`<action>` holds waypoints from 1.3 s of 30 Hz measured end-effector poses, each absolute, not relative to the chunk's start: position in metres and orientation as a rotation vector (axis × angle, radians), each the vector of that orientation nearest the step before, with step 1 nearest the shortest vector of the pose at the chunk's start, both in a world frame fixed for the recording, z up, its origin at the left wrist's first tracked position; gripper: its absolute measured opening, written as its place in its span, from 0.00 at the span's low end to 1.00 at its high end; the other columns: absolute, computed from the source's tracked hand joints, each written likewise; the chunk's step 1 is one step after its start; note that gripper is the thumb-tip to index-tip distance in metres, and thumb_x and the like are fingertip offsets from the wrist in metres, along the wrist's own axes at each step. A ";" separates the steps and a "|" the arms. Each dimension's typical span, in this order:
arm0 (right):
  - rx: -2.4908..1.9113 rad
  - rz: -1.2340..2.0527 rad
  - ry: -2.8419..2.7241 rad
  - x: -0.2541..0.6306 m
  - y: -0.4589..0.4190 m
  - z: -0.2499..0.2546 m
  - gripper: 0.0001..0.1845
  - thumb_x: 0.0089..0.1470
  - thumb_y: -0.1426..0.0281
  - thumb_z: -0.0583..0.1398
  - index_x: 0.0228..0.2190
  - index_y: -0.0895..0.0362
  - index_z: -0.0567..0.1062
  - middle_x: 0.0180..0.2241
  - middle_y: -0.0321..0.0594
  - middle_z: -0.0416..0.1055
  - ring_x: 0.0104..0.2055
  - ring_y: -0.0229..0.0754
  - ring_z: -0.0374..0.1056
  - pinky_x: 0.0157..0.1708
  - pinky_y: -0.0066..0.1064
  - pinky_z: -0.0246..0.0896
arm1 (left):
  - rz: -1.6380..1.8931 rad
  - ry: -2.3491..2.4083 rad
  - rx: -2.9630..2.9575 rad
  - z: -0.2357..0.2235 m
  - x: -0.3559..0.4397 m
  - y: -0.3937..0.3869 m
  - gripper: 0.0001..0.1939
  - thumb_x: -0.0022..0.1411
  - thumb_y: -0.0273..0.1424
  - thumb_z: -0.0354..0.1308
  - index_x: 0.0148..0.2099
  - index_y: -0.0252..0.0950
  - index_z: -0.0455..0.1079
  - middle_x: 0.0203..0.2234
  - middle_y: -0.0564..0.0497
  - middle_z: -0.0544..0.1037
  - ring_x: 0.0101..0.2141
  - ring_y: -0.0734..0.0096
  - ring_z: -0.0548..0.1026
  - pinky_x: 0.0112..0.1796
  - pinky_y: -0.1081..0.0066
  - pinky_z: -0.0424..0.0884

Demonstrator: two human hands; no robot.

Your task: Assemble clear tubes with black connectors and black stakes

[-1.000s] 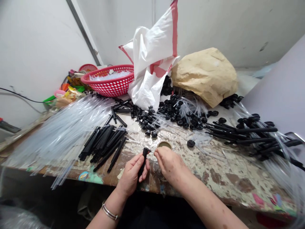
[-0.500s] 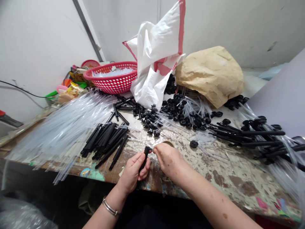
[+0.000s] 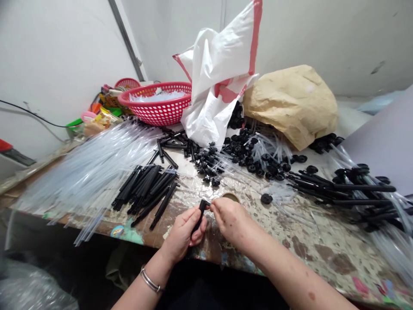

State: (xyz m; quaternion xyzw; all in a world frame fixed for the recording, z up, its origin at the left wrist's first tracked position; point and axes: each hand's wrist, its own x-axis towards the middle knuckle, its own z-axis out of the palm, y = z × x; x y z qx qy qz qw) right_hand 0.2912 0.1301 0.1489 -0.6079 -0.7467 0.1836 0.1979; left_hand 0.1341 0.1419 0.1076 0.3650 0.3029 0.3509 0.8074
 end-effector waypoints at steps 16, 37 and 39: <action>-1.576 0.317 -1.908 0.336 0.092 0.142 0.16 0.58 0.61 0.50 0.46 0.51 0.66 0.45 0.44 0.68 0.46 0.44 0.67 0.42 0.33 0.66 | 1.146 1.160 1.334 0.127 0.098 0.145 0.20 0.63 0.41 0.46 0.51 0.34 0.64 0.24 0.55 0.64 0.19 0.79 0.62 0.17 0.78 0.61; -1.640 0.550 -2.183 0.270 0.191 0.174 0.16 0.61 0.67 0.47 0.35 0.56 0.73 0.35 0.41 0.73 0.37 0.39 0.69 0.36 0.29 0.63 | 1.590 1.480 2.013 0.125 0.074 0.181 0.14 0.63 0.24 0.48 0.50 0.36 0.66 0.40 0.44 0.73 0.43 0.66 0.71 0.45 0.63 0.68; -1.807 0.544 -2.254 0.246 0.235 0.170 0.16 0.62 0.69 0.47 0.36 0.56 0.73 0.35 0.39 0.73 0.39 0.37 0.68 0.39 0.27 0.62 | 1.569 1.312 2.037 0.111 0.095 0.163 0.15 0.62 0.21 0.48 0.50 0.36 0.66 0.37 0.45 0.74 0.40 0.68 0.72 0.41 0.68 0.70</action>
